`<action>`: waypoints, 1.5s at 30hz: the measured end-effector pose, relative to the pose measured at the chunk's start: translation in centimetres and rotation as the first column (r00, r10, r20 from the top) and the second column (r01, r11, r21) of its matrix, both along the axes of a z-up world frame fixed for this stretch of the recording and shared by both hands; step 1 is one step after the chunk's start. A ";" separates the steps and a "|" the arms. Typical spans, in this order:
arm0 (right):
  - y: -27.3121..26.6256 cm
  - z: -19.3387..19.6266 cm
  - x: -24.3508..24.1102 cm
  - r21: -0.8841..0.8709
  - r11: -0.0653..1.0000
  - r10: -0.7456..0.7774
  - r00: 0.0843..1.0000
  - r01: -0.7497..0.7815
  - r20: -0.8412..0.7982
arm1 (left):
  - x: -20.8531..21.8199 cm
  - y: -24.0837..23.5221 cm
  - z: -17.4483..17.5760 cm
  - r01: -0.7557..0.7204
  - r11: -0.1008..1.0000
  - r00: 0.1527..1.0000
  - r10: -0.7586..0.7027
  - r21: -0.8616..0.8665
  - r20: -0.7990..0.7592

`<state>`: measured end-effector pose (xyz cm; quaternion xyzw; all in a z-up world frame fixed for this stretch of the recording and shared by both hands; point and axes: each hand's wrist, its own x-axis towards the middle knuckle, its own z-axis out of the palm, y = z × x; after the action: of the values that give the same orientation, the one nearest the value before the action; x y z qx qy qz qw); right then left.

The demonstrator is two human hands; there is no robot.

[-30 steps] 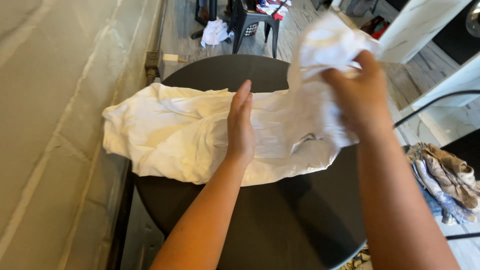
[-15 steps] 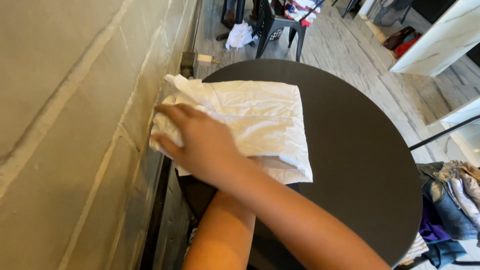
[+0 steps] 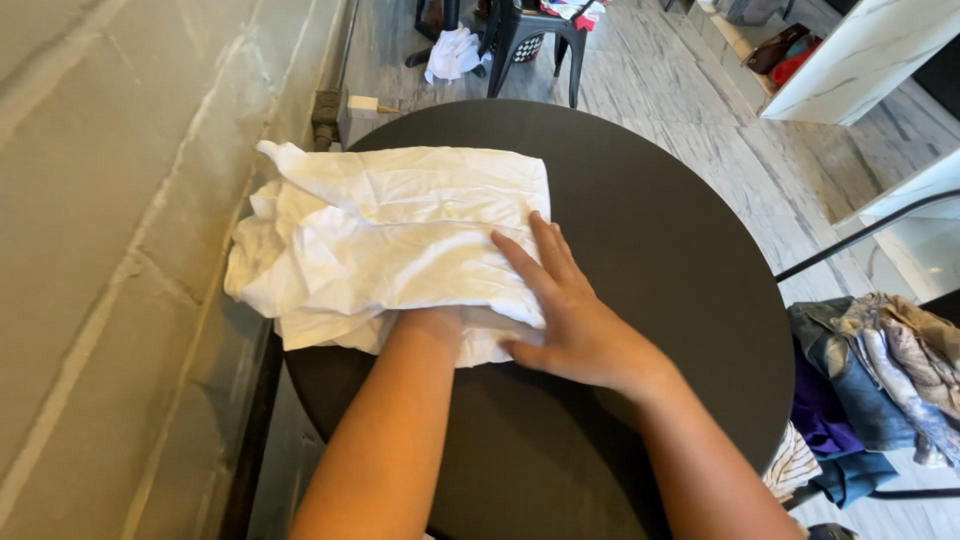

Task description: Smoothing and folding a white shirt on a round table into a neat square.

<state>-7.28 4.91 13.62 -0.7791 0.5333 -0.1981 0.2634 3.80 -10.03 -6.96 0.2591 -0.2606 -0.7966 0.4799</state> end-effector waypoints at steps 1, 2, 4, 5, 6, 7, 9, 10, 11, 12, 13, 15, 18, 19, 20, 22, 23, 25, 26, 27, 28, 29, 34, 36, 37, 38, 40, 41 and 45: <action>0.0 -0.1 0.4 -0.028 0.998 -0.058 0.998 0.057 -0.018 | 0.1 0.3 -0.7 0.016 1.000 1.000 -0.016 -0.005 0.021; 0.0 -0.1 0.9 -0.057 0.992 -0.116 0.993 0.114 -0.035 | 0.3 0.6 -1.3 0.033 0.999 0.999 -0.033 -0.010 0.041; -0.6 -1.9 0.8 -0.093 0.982 -0.171 0.984 0.166 -0.047 | 0.1 0.9 -1.6 0.069 0.997 0.995 -0.067 -0.025 0.074; -1.0 -2.8 0.7 -0.134 0.969 -0.219 0.974 0.209 -0.060 | 0.0 1.0 -1.8 0.084 0.996 0.993 -0.081 -0.034 0.087; -1.0 -2.8 0.5 -0.136 0.968 -0.222 0.973 0.212 -0.063 | 0.0 1.2 -1.9 0.100 0.994 0.990 -0.095 -0.043 0.101; -0.9 -2.9 0.3 -0.161 0.961 -0.235 0.971 0.226 -0.035 | 0.1 1.6 -2.2 0.118 0.992 0.987 -0.112 -0.048 0.118; -1.0 -3.5 -0.1 -0.185 0.951 -0.252 0.968 0.247 -0.003 | 0.5 2.1 -2.6 0.155 0.986 0.977 -0.144 -0.058 0.156; -1.2 -3.9 -0.3 -0.209 0.943 -0.261 0.965 0.261 0.030 | 0.8 2.3 -2.7 0.173 0.983 0.971 -0.160 -0.063 0.176; -1.5 -4.1 -0.5 -0.238 0.932 -0.266 0.962 0.273 0.063 | 1.1 2.2 -2.7 0.190 0.979 0.965 -0.173 -0.074 0.196; -1.9 -4.4 -0.9 -0.243 0.930 -0.269 0.961 0.277 0.066 | 1.4 2.1 -2.4 0.207 0.975 0.959 -0.185 -0.085 0.216; -2.1 -4.9 -1.4 -0.269 0.920 -0.273 0.958 0.285 0.084 | 1.6 2.3 -2.3 0.224 0.970 0.952 -0.198 -0.090 0.232; -2.6 -5.8 -2.5 -0.296 0.909 -0.275 0.956 0.293 0.100 | 2.3 2.7 -2.1 0.253 0.962 0.939 -0.220 -0.100 0.264; -3.6 -6.7 -4.3 -0.380 0.861 -0.297 0.940 0.340 0.167 | 3.7 2.9 -1.6 0.284 0.951 0.921 -0.235 -0.123 0.311; -3.8 -6.8 -4.9 -0.390 0.850 -0.302 0.935 0.353 0.188 | 4.2 2.9 -1.7 0.294 0.947 0.914 -0.239 -0.129 0.327; -4.0 -6.9 -5.6 -0.400 0.840 -0.306 0.929 0.366 0.208 | 4.6 2.9 -1.9 0.303 0.943 0.907 -0.242 -0.136 0.344; -3.9 -7.0 -7.3 -0.416 0.821 -0.327 0.920 0.390 0.218 | 2.2 4.5 5.3 0.334 0.932 0.889 -0.261 -0.143 0.375; -4.0 -7.1 -8.1 -0.430 0.803 -0.344 0.911 0.411 0.227 | 1.3 5.7 8.8 0.349 0.926 0.880 -0.271 -0.146 0.390; -4.4 -7.5 -10.2 -0.470 0.771 -0.368 0.903 0.430 0.224 | 0.7 6.2 10.6 0.380 0.913 0.860 -0.290 -0.148 0.421; -4.5 -7.8 -11.2 -0.509 0.736 -0.388 0.894 0.446 0.223 | 0.5 6.4 11.5 0.395 0.907 0.849 -0.299 -0.147 0.437; -4.3 -7.7 -11.8 -0.508 0.736 -0.389 0.894 0.448 0.223 | 0.6 6.4 11.7 0.409 0.900 0.837 -0.306 -0.148 0.453; -4.1 -7.5 -12.3 -0.484 0.704 -0.433 0.854 0.521 0.289 | 0.8 6.4 12.0 0.424 0.893 0.826 -0.313 -0.149 0.469; -3.9 -7.3 -12.8 -0.456 0.666 -0.473 0.807 0.591 0.355 | 0.8 6.4 12.4 0.439 0.885 0.813 -0.320 -0.152 0.487; -3.2 -7.9 -17.9 -0.281 0.448 -0.797 0.521 0.849 0.305 | 1.6 6.2 13.1 0.524 0.838 0.741 -0.360 -0.153 0.567; -2.8 -7.2 -19.1 -0.240 0.367 -0.871 0.423 0.899 0.250 | 1.7 5.9 13.5 0.557 0.815 0.712 -0.371 -0.159 0.597; -2.2 -6.6 -19.2 -0.199 0.441 -0.877 0.468 0.875 0.113 | 1.8 5.8 13.6 0.574 0.803 0.696 -0.376 -0.160 0.612; -1.6 -6.0 -19.2 -0.146 0.507 -0.860 0.509 0.850 -0.023 | 1.9 5.6 13.8 0.590 0.791 0.681 -0.380 -0.161 0.626; -0.7 -4.4 -18.7 -0.109 0.584 -0.811 0.574 0.804 -0.110 | 1.9 5.3 13.9 0.620 0.767 0.654 -0.389 -0.165 0.649; -0.1 -3.9 -18.4 -0.054 0.659 -0.744 0.641 0.750 -0.190 | 2.0 5.3 13.9 0.633 0.758 0.639 -0.393 -0.161 0.661; 1.2 -1.3 -15.7 0.006 0.767 -0.618 0.740 0.642 -0.264 | 3.4 5.1 14.9 0.673 0.725 0.591 -0.405 -0.149 0.698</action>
<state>-22.98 6.08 12.32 -0.5574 0.8025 -0.1512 0.1496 7.15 -4.89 7.97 0.3087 -0.6266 -0.7025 0.1364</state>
